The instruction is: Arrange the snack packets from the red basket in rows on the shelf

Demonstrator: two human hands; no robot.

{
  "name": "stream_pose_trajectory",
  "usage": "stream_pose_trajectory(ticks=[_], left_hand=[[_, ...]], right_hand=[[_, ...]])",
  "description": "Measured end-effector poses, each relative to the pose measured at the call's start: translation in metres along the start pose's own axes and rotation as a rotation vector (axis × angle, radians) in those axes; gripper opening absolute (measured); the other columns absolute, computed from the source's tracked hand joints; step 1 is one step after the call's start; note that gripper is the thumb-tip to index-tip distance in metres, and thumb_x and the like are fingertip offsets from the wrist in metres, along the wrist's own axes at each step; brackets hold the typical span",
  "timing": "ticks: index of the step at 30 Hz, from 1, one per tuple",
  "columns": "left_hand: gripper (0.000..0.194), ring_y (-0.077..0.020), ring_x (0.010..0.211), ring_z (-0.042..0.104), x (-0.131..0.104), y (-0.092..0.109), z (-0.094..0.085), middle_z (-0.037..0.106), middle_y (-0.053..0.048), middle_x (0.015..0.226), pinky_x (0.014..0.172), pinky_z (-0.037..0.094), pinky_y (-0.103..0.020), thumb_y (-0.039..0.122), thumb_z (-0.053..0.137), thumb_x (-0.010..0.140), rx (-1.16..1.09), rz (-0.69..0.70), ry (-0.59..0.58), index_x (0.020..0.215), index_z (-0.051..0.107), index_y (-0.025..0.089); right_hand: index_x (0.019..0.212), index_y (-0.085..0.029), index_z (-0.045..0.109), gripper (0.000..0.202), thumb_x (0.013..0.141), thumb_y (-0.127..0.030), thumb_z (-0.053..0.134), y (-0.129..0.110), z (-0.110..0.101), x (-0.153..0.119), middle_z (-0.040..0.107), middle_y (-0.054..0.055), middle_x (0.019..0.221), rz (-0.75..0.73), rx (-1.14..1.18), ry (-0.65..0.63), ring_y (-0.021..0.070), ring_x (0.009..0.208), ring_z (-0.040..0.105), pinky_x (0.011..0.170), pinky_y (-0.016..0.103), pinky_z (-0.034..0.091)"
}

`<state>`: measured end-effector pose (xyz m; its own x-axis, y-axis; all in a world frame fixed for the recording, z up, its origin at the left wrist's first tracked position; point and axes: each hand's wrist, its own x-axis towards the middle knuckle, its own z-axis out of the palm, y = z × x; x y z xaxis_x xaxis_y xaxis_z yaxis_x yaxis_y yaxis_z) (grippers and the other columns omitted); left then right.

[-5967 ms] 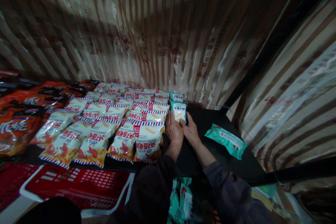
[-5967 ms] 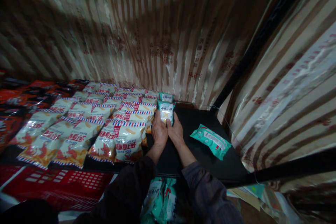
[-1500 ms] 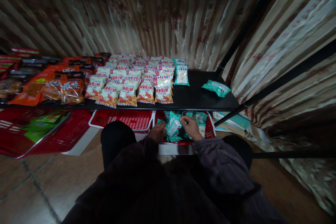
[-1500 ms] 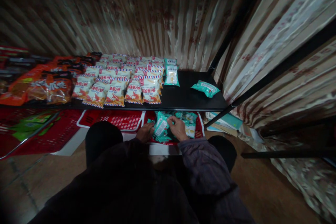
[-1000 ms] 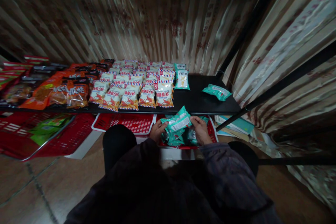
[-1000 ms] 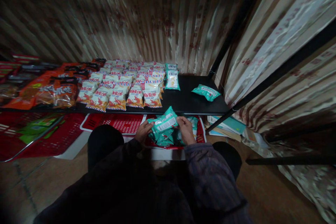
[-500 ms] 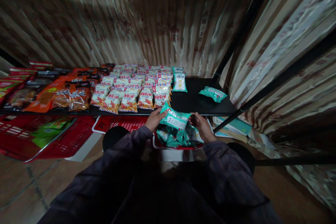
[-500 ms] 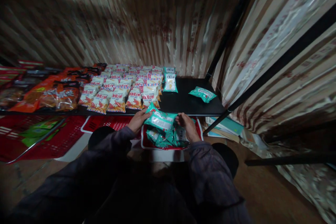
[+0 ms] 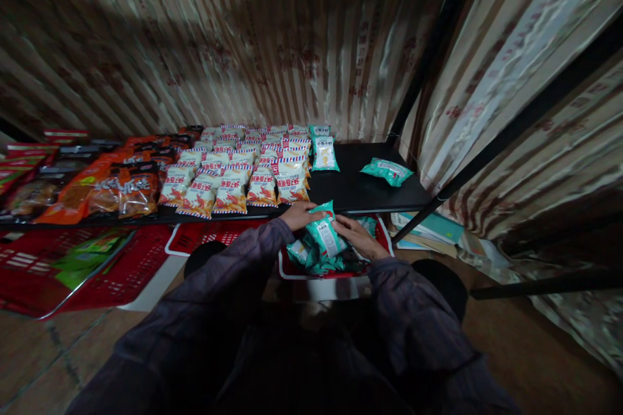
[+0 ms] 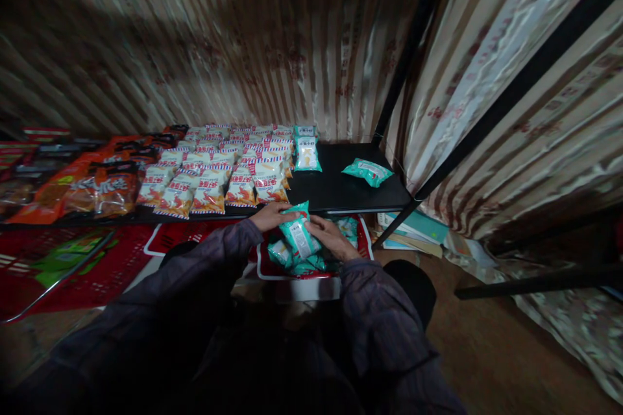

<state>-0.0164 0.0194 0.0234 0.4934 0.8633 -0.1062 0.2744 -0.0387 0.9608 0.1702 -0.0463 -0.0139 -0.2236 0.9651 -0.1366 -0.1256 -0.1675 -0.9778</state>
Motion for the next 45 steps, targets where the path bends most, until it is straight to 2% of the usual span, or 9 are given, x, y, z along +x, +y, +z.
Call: stream_pose_trajectory(ticks=[7,12,15,19,23,28,37,41,45], left_hand=[[0.048,-0.0153,0.069,0.064,-0.008,-0.003,0.007,0.070,-0.004,0.076,0.066,0.051,-0.027,0.051,0.083,0.058,-0.454,-0.119,0.129,0.086,0.070,0.014],[0.051,-0.0197,0.097,0.066,-0.026,-0.010,0.035,0.072,-0.007,0.105,0.084,0.050,-0.030,0.047,0.080,0.066,-0.562,-0.123,0.195,0.104,0.066,0.017],[0.066,-0.0247,0.104,0.066,-0.032,-0.017,0.055,0.069,-0.011,0.115,0.090,0.051,-0.038,0.043,0.083,0.064,-0.648,-0.113,0.212,0.119,0.058,0.017],[0.073,-0.0273,0.105,0.066,-0.031,-0.027,0.070,0.068,-0.014,0.119,0.094,0.050,-0.042,0.045,0.086,0.058,-0.685,-0.088,0.286,0.118,0.057,0.016],[0.069,-0.0286,0.107,0.066,-0.033,-0.030,0.069,0.070,-0.014,0.116,0.098,0.049,-0.043,0.047,0.084,0.059,-0.625,-0.066,0.311,0.115,0.060,0.015],[0.068,-0.0300,0.114,0.062,-0.042,-0.027,0.059,0.070,-0.013,0.115,0.099,0.048,-0.043,0.041,0.083,0.062,-0.537,-0.065,0.231,0.120,0.059,0.014],[0.072,-0.0297,0.106,0.066,-0.046,-0.032,0.055,0.071,-0.014,0.112,0.094,0.049,-0.043,0.045,0.082,0.062,-0.502,-0.097,0.084,0.122,0.060,0.014],[0.071,-0.0272,0.101,0.066,-0.043,-0.025,0.056,0.073,-0.011,0.106,0.093,0.048,-0.040,0.044,0.085,0.056,-0.531,-0.114,0.086,0.116,0.063,0.014],[0.051,-0.0209,0.090,0.066,-0.037,-0.008,0.054,0.073,-0.006,0.089,0.085,0.049,-0.032,0.048,0.082,0.060,-0.543,-0.069,0.192,0.097,0.067,0.016]], right_hand=[[0.097,-0.023,0.068,0.047,0.064,-0.056,0.074,0.000,0.005,0.006,0.073,0.001,0.081,-0.054,0.078,0.203,0.0207,0.081,0.065,0.072,0.030,0.049],[0.098,-0.023,0.066,0.050,0.064,-0.060,0.071,0.001,0.009,0.010,0.072,0.000,0.081,-0.079,0.084,0.297,0.0200,0.080,0.064,0.070,0.029,0.049],[0.096,-0.024,0.067,0.050,0.065,-0.062,0.069,0.003,0.011,0.011,0.072,0.001,0.082,-0.094,0.073,0.346,0.0207,0.082,0.064,0.071,0.030,0.049],[0.090,-0.023,0.068,0.046,0.066,-0.063,0.067,0.005,0.010,0.011,0.070,0.000,0.078,-0.072,0.032,0.375,0.0201,0.080,0.062,0.067,0.028,0.047],[0.077,-0.021,0.067,0.040,0.067,-0.060,0.068,0.008,0.005,0.011,0.067,-0.002,0.073,-0.091,0.010,0.400,0.0163,0.073,0.058,0.065,0.025,0.044],[0.076,-0.020,0.067,0.038,0.068,-0.057,0.071,0.011,-0.006,0.017,0.066,-0.002,0.073,-0.154,0.075,0.422,0.0145,0.071,0.057,0.069,0.026,0.044],[0.068,-0.022,0.067,0.032,0.055,-0.048,0.080,0.014,-0.017,0.023,0.070,-0.001,0.068,-0.077,0.219,0.574,0.0163,0.066,0.060,0.067,0.029,0.046],[0.068,-0.022,0.067,0.033,0.052,-0.048,0.080,0.013,-0.017,0.024,0.069,-0.002,0.065,-0.058,0.261,0.630,0.0158,0.062,0.059,0.064,0.029,0.045],[0.066,-0.021,0.067,0.034,0.050,-0.047,0.082,0.013,-0.013,0.023,0.066,-0.004,0.059,-0.039,0.270,0.615,0.0139,0.058,0.056,0.060,0.027,0.043]])
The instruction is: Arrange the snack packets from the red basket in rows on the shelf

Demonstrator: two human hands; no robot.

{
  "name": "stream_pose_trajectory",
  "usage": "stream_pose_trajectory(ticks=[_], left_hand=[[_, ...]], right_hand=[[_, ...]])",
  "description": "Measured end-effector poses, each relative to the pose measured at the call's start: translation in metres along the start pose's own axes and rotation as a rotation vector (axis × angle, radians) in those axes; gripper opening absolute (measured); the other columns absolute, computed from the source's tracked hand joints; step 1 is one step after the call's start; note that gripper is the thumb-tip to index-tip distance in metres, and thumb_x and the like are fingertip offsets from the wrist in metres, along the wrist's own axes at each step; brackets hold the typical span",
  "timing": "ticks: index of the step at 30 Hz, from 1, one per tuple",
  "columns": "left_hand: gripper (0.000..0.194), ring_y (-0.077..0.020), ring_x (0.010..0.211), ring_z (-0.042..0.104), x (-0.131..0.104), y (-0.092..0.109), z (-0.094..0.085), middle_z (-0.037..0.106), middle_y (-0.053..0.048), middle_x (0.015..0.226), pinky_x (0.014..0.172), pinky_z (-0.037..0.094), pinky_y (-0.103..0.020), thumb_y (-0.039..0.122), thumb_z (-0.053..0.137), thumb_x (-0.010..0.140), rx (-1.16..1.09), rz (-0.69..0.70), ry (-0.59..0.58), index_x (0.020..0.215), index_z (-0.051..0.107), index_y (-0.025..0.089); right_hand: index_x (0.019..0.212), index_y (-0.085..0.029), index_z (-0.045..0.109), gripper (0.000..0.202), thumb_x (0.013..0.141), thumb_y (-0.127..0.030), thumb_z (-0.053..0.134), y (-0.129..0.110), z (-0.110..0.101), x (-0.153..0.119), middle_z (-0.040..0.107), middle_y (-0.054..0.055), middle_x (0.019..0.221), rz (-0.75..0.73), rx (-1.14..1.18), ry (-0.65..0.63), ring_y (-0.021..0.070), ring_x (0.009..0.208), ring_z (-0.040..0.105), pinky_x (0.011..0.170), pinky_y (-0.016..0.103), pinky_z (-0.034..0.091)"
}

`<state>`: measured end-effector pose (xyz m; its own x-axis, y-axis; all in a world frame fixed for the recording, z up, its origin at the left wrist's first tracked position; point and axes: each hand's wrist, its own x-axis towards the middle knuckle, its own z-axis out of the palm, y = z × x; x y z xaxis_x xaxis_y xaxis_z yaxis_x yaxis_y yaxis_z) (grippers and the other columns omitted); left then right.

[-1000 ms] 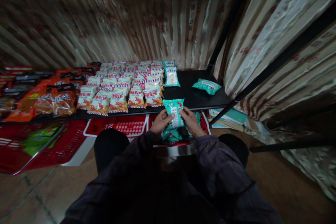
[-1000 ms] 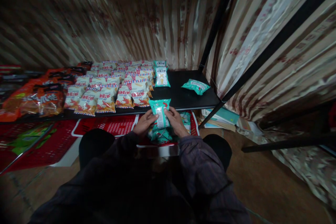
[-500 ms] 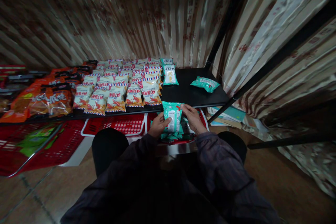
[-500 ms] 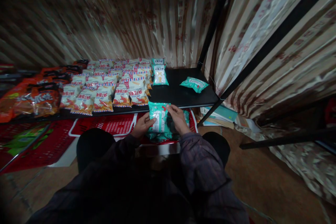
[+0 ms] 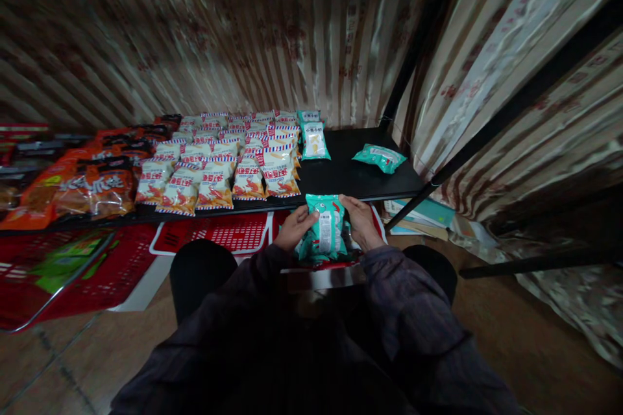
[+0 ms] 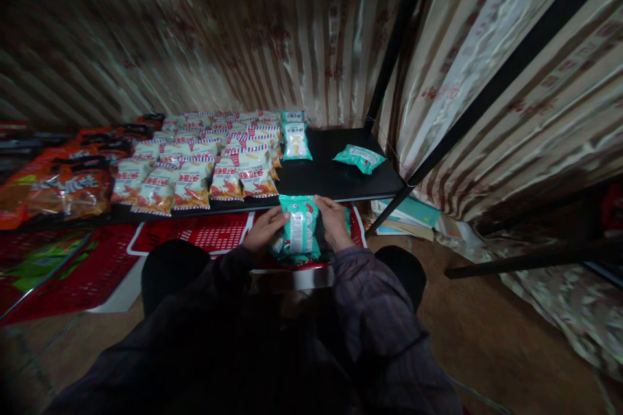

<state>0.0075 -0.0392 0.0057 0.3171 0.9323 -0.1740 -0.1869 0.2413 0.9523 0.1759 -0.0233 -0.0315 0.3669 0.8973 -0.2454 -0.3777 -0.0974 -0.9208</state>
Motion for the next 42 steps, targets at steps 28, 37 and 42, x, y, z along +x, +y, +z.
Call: stream_pose_trajectory(ticks=[28,37,42], left_hand=[[0.034,-0.0072,0.049,0.028,0.061,0.028,0.000,0.031,0.008,0.049,0.048,0.023,-0.021,0.034,0.062,0.074,0.019,0.397,0.602,0.051,0.042,0.019],[0.033,-0.0069,0.049,0.029,0.058,0.033,0.003,0.033,0.008,0.050,0.047,0.025,-0.020,0.036,0.062,0.073,0.016,0.408,0.609,0.052,0.044,0.019],[0.032,-0.0078,0.052,0.044,0.052,0.042,0.009,0.047,0.006,0.054,0.051,0.037,-0.019,0.043,0.069,0.069,-0.043,0.258,0.535,0.060,0.053,0.017]], right_hand=[[0.074,-0.021,0.065,0.046,0.046,-0.047,0.091,-0.003,0.000,-0.031,0.065,-0.005,0.065,0.160,0.188,-0.190,0.0103,0.063,0.065,0.065,0.023,0.057],[0.071,-0.021,0.063,0.042,0.046,-0.038,0.092,-0.003,-0.003,-0.032,0.059,-0.008,0.062,0.091,0.194,-0.185,0.0078,0.059,0.059,0.065,0.025,0.058],[0.070,-0.022,0.061,0.043,0.046,-0.040,0.091,-0.002,-0.002,-0.031,0.058,-0.007,0.061,0.001,0.199,-0.092,0.0076,0.057,0.056,0.055,0.020,0.054]])
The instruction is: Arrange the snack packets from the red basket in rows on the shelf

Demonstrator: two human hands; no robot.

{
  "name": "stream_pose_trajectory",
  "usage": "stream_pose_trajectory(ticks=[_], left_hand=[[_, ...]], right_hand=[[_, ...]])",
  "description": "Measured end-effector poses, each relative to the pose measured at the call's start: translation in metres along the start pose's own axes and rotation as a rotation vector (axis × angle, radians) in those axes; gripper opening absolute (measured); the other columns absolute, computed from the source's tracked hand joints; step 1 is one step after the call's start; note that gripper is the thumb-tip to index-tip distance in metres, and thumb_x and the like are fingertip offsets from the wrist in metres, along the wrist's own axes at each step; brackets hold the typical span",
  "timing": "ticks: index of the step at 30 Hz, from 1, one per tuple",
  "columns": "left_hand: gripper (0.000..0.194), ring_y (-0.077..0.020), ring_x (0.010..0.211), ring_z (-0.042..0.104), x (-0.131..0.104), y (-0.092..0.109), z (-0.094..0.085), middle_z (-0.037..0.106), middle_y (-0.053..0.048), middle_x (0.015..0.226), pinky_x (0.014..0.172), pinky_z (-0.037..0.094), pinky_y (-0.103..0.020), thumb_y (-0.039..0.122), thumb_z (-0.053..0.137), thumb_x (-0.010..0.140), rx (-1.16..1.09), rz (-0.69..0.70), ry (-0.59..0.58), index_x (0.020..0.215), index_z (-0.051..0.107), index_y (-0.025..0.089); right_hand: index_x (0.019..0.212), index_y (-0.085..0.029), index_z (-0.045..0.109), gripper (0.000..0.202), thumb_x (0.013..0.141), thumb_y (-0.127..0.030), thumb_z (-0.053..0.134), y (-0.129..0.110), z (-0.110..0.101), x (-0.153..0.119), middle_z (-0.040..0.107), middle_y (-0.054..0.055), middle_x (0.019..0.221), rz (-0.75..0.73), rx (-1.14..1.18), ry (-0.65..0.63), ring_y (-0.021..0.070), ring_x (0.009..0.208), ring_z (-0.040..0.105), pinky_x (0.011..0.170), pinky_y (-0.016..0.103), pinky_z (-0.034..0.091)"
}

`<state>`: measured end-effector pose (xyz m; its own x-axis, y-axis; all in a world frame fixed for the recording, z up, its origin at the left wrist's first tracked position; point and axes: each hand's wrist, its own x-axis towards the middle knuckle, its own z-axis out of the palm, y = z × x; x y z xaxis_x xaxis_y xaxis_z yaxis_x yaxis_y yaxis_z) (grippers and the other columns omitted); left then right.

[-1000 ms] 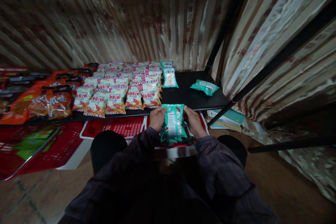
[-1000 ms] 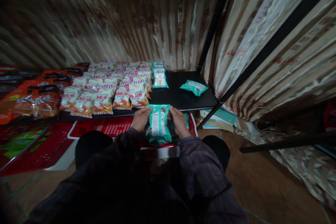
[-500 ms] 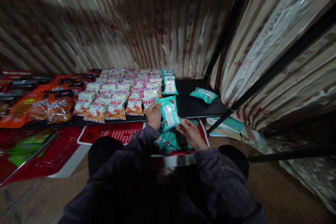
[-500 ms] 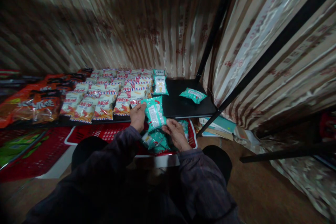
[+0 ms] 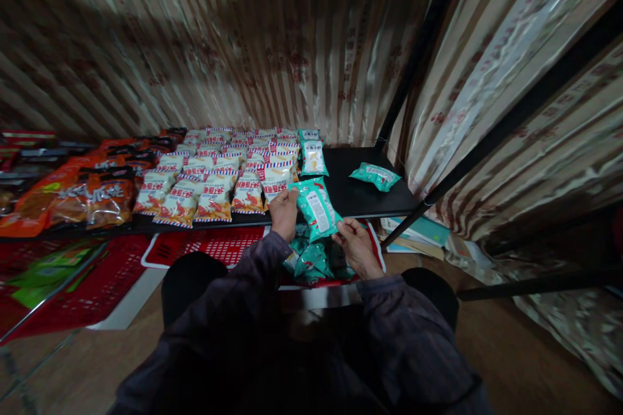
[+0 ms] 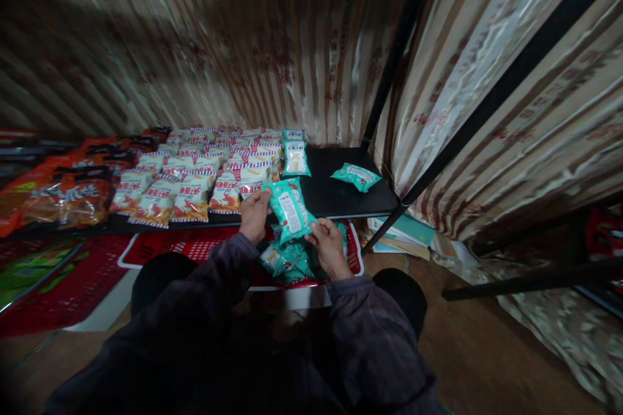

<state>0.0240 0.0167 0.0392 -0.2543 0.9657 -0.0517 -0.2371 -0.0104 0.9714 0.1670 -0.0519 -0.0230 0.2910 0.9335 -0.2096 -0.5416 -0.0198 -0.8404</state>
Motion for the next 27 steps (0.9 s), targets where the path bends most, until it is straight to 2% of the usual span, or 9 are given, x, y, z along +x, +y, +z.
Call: stream_pose_trajectory(ticks=[3,6,9,12,18,22,24,27], left_hand=[[0.033,-0.0105,0.062,0.058,-0.008,0.001,-0.003,0.062,0.002,0.071,0.059,0.048,-0.022,0.046,0.074,0.066,-0.039,-0.123,-0.132,0.076,0.060,0.017],[0.035,-0.0125,0.072,0.064,-0.024,-0.005,-0.007,0.067,-0.003,0.087,0.065,0.052,-0.024,0.044,0.074,0.069,-0.044,-0.218,-0.210,0.088,0.063,0.017],[0.032,-0.0152,0.084,0.066,-0.041,-0.015,-0.010,0.068,-0.005,0.093,0.072,0.054,-0.028,0.034,0.077,0.070,-0.065,-0.292,-0.239,0.092,0.062,0.016],[0.032,-0.0154,0.086,0.066,-0.052,-0.022,-0.010,0.068,-0.005,0.091,0.080,0.055,-0.032,0.024,0.079,0.069,-0.111,-0.332,-0.224,0.094,0.061,0.015],[0.023,-0.0132,0.078,0.066,-0.054,-0.027,-0.007,0.068,-0.004,0.084,0.078,0.056,-0.031,0.024,0.077,0.071,-0.152,-0.330,-0.171,0.085,0.062,0.013],[0.025,-0.0139,0.074,0.066,-0.052,-0.032,-0.005,0.069,-0.002,0.080,0.074,0.055,-0.030,0.021,0.077,0.066,-0.168,-0.258,-0.126,0.084,0.061,0.015],[0.025,-0.0147,0.076,0.066,-0.051,-0.036,-0.003,0.070,-0.002,0.080,0.073,0.054,-0.030,0.020,0.075,0.064,-0.148,-0.194,-0.099,0.084,0.061,0.016],[0.022,-0.0144,0.075,0.066,-0.049,-0.040,-0.001,0.068,-0.001,0.080,0.072,0.052,-0.028,0.016,0.071,0.065,-0.081,-0.125,-0.058,0.085,0.060,0.017]], right_hand=[[0.071,-0.023,0.059,0.043,0.047,-0.040,0.090,0.000,0.001,0.001,0.057,-0.008,0.061,-0.038,0.029,0.033,0.0083,0.057,0.056,0.055,0.021,0.054],[0.074,-0.024,0.057,0.042,0.049,-0.039,0.088,0.000,0.002,0.004,0.055,-0.008,0.061,-0.086,0.025,0.045,0.0085,0.056,0.054,0.057,0.023,0.053],[0.075,-0.025,0.056,0.041,0.051,-0.041,0.086,-0.001,0.002,0.006,0.054,-0.008,0.062,-0.128,-0.001,0.058,0.0088,0.056,0.054,0.057,0.024,0.052],[0.075,-0.025,0.056,0.041,0.052,-0.042,0.085,-0.001,0.002,0.007,0.056,-0.008,0.064,-0.141,-0.028,0.049,0.0089,0.057,0.054,0.058,0.024,0.052],[0.075,-0.024,0.057,0.039,0.053,-0.042,0.084,-0.002,0.002,0.003,0.057,-0.008,0.064,-0.130,-0.043,0.025,0.0087,0.057,0.054,0.059,0.023,0.051],[0.078,-0.023,0.057,0.038,0.056,-0.043,0.081,0.000,-0.001,0.004,0.055,-0.008,0.063,-0.153,-0.121,0.014,0.0102,0.057,0.054,0.059,0.025,0.050],[0.083,-0.023,0.057,0.036,0.060,-0.044,0.077,0.002,-0.003,0.004,0.058,-0.005,0.068,-0.216,-0.216,0.026,0.0122,0.062,0.056,0.061,0.026,0.049],[0.096,-0.022,0.058,0.037,0.067,-0.041,0.071,0.001,-0.006,0.003,0.061,0.002,0.086,-0.422,-0.454,0.120,0.0163,0.077,0.058,0.068,0.029,0.049]])
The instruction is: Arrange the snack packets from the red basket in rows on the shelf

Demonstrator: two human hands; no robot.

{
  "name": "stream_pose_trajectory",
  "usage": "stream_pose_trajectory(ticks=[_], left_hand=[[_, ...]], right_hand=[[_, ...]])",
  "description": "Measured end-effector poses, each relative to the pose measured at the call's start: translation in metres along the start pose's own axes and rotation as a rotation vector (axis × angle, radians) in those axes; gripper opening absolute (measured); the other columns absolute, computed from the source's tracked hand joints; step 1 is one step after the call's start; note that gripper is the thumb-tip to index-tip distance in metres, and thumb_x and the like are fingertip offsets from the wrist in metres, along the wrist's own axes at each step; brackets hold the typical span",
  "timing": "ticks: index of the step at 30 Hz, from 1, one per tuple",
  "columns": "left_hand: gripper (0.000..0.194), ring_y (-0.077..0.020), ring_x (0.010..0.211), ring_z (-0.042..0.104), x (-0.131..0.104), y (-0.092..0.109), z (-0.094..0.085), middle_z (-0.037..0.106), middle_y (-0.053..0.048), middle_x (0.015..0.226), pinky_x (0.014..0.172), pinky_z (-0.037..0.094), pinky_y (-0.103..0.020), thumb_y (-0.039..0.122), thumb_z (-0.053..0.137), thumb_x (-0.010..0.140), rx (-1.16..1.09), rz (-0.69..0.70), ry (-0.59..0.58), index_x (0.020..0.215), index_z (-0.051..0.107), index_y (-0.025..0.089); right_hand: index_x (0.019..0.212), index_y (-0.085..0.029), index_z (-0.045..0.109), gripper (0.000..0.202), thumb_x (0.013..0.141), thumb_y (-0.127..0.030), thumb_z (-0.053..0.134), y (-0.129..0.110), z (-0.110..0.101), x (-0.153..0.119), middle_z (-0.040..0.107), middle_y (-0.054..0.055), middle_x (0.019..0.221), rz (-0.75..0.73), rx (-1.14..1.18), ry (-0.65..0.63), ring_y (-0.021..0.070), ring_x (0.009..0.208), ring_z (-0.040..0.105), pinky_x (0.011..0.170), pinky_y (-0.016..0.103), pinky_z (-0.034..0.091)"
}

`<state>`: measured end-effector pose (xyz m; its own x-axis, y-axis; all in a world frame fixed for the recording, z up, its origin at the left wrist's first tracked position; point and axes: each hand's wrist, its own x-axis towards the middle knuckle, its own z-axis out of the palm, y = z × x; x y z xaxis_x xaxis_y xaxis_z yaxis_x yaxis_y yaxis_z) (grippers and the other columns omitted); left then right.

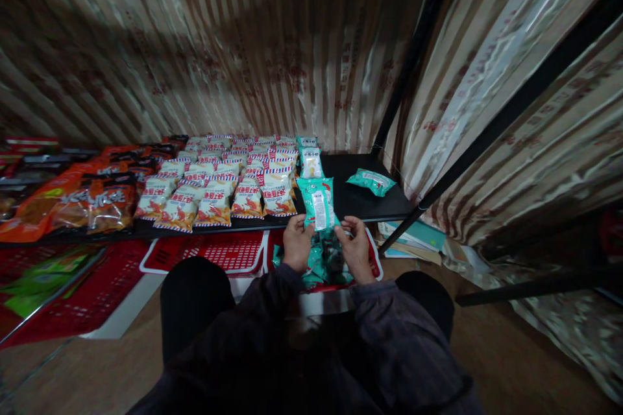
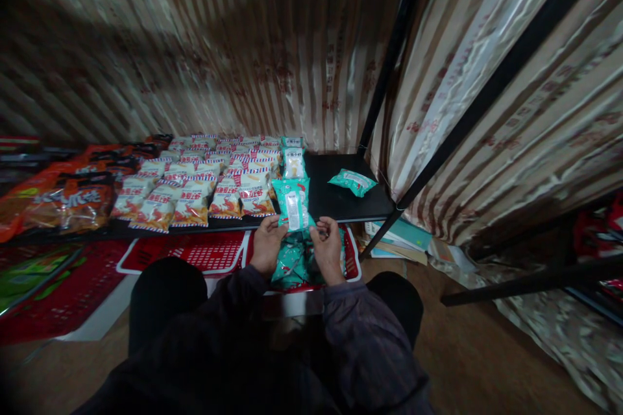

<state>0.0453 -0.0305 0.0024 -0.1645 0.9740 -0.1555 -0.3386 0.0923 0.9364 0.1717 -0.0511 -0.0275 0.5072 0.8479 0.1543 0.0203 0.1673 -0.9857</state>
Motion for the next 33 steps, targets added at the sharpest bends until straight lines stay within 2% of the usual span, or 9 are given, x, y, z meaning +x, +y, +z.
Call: stream_pose_trajectory(ticks=[2,5,9,13,18,23,28,33], left_hand=[[0.021,-0.0139,0.076,0.065,0.000,-0.002,0.001,0.067,-0.001,0.082,0.074,0.051,-0.027,0.013,0.068,0.067,0.048,0.036,0.011,0.086,0.060,0.017],[0.022,-0.0146,0.082,0.065,-0.002,-0.004,0.002,0.067,-0.003,0.087,0.078,0.051,-0.028,0.012,0.066,0.069,0.106,0.088,-0.009,0.090,0.060,0.017],[0.026,-0.0163,0.087,0.064,-0.003,-0.006,0.003,0.066,-0.006,0.095,0.082,0.051,-0.030,0.013,0.063,0.074,0.171,0.136,-0.061,0.099,0.060,0.016],[0.031,-0.0179,0.093,0.062,-0.006,-0.009,0.004,0.064,-0.008,0.102,0.087,0.050,-0.032,0.012,0.060,0.077,0.299,0.242,-0.063,0.108,0.062,0.015],[0.038,-0.0176,0.091,0.061,-0.016,-0.014,0.003,0.060,-0.007,0.105,0.085,0.051,-0.031,0.014,0.058,0.080,0.495,0.392,-0.087,0.117,0.065,0.022],[0.039,-0.0196,0.100,0.059,-0.022,-0.022,0.002,0.056,-0.007,0.106,0.087,0.051,-0.031,0.018,0.059,0.082,0.539,0.438,-0.115,0.119,0.066,0.024],[0.039,-0.0178,0.092,0.060,-0.027,-0.023,0.005,0.053,-0.008,0.111,0.082,0.053,-0.030,0.022,0.057,0.085,0.640,0.503,-0.157,0.123,0.065,0.025],[0.041,-0.0179,0.092,0.060,-0.033,-0.021,0.008,0.051,-0.010,0.119,0.088,0.052,-0.034,0.017,0.053,0.086,0.757,0.608,-0.212,0.125,0.063,0.024]], right_hand=[[0.105,-0.022,0.060,0.035,0.074,-0.037,0.065,-0.002,-0.002,-0.002,0.061,0.006,0.097,-0.158,-0.187,0.019,0.0190,0.087,0.057,0.075,0.032,0.049],[0.113,-0.023,0.063,0.033,0.083,-0.032,0.055,-0.006,-0.003,-0.004,0.060,0.008,0.104,-0.351,-0.364,-0.040,0.0224,0.096,0.057,0.088,0.039,0.047],[0.115,-0.025,0.065,0.033,0.086,-0.029,0.050,-0.006,-0.001,-0.006,0.062,0.009,0.107,-0.462,-0.448,-0.059,0.0241,0.102,0.056,0.094,0.042,0.045],[0.117,-0.023,0.064,0.034,0.086,-0.028,0.050,-0.005,0.000,-0.007,0.063,0.010,0.111,-0.439,-0.418,-0.077,0.0247,0.105,0.057,0.095,0.043,0.046],[0.120,-0.023,0.060,0.037,0.087,-0.035,0.052,-0.010,-0.002,-0.010,0.062,0.011,0.117,-0.316,-0.335,-0.119,0.0247,0.108,0.058,0.091,0.041,0.048],[0.121,-0.022,0.059,0.041,0.085,-0.040,0.055,-0.014,-0.002,-0.012,0.061,0.011,0.120,-0.238,-0.270,-0.134,0.0246,0.109,0.058,0.090,0.039,0.049],[0.120,-0.023,0.061,0.041,0.082,-0.041,0.059,-0.020,-0.001,-0.014,0.062,0.009,0.123,-0.168,-0.151,-0.175,0.0237,0.112,0.058,0.093,0.036,0.048],[0.118,-0.023,0.061,0.041,0.084,-0.045,0.056,-0.019,0.000,-0.014,0.065,0.008,0.121,-0.100,-0.114,-0.191,0.0242,0.114,0.057,0.099,0.038,0.045]])
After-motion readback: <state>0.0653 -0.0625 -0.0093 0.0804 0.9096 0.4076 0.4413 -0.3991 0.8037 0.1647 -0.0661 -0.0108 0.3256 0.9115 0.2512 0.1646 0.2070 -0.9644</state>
